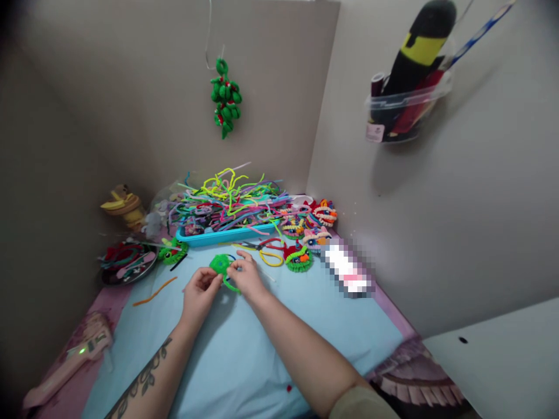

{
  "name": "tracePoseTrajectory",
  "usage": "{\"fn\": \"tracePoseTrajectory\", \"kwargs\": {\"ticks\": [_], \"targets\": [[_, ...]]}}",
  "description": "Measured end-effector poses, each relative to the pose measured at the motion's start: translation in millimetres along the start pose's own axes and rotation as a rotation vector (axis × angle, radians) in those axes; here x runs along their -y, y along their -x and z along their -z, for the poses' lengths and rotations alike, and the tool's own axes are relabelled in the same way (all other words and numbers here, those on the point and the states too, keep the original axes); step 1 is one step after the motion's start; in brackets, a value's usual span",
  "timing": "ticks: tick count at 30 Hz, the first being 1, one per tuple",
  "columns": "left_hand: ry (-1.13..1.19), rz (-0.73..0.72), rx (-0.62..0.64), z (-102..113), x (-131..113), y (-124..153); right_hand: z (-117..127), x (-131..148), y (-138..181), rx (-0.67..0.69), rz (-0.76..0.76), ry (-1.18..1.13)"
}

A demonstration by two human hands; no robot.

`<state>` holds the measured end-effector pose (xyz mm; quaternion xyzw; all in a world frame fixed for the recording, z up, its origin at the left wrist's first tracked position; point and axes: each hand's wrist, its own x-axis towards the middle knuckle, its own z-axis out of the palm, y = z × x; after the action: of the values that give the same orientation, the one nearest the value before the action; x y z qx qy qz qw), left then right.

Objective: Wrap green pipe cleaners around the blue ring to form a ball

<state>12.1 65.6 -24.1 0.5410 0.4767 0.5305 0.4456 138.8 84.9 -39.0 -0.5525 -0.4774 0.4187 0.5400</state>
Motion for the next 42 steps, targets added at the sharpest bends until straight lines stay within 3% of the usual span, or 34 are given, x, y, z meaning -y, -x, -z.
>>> {"fn": "tracePoseTrajectory", "kwargs": {"ticks": [5,9,13,20,22,26,29,32,36,42], "targets": [[0.042,0.022,-0.005,-1,-3,0,-2,-1,-1,0.037,0.018,-0.008],[0.074,0.031,-0.082,0,-6,-2,1,6,1,0.072,0.076,-0.046],[0.131,0.034,-0.182,2,-7,-5,1,16,9,0.068,0.245,0.006],[0.153,0.062,-0.137,-1,-8,-3,-2,23,21,0.063,0.471,0.148],[0.132,0.049,-0.131,-2,-6,-3,1,22,17,-0.010,0.440,0.099],[0.133,0.027,-0.096,-3,-2,-3,7,16,2,-0.146,0.230,-0.147],[0.131,0.031,-0.081,-2,-3,-4,8,12,-4,-0.086,0.146,-0.218],[0.140,0.040,-0.090,-1,-7,-4,7,10,-2,-0.008,0.183,-0.128],[0.129,0.025,-0.080,-1,-7,-3,3,10,1,-0.001,0.214,-0.043],[0.100,0.014,-0.020,-1,-4,-2,1,6,2,0.036,0.179,-0.134]]}}
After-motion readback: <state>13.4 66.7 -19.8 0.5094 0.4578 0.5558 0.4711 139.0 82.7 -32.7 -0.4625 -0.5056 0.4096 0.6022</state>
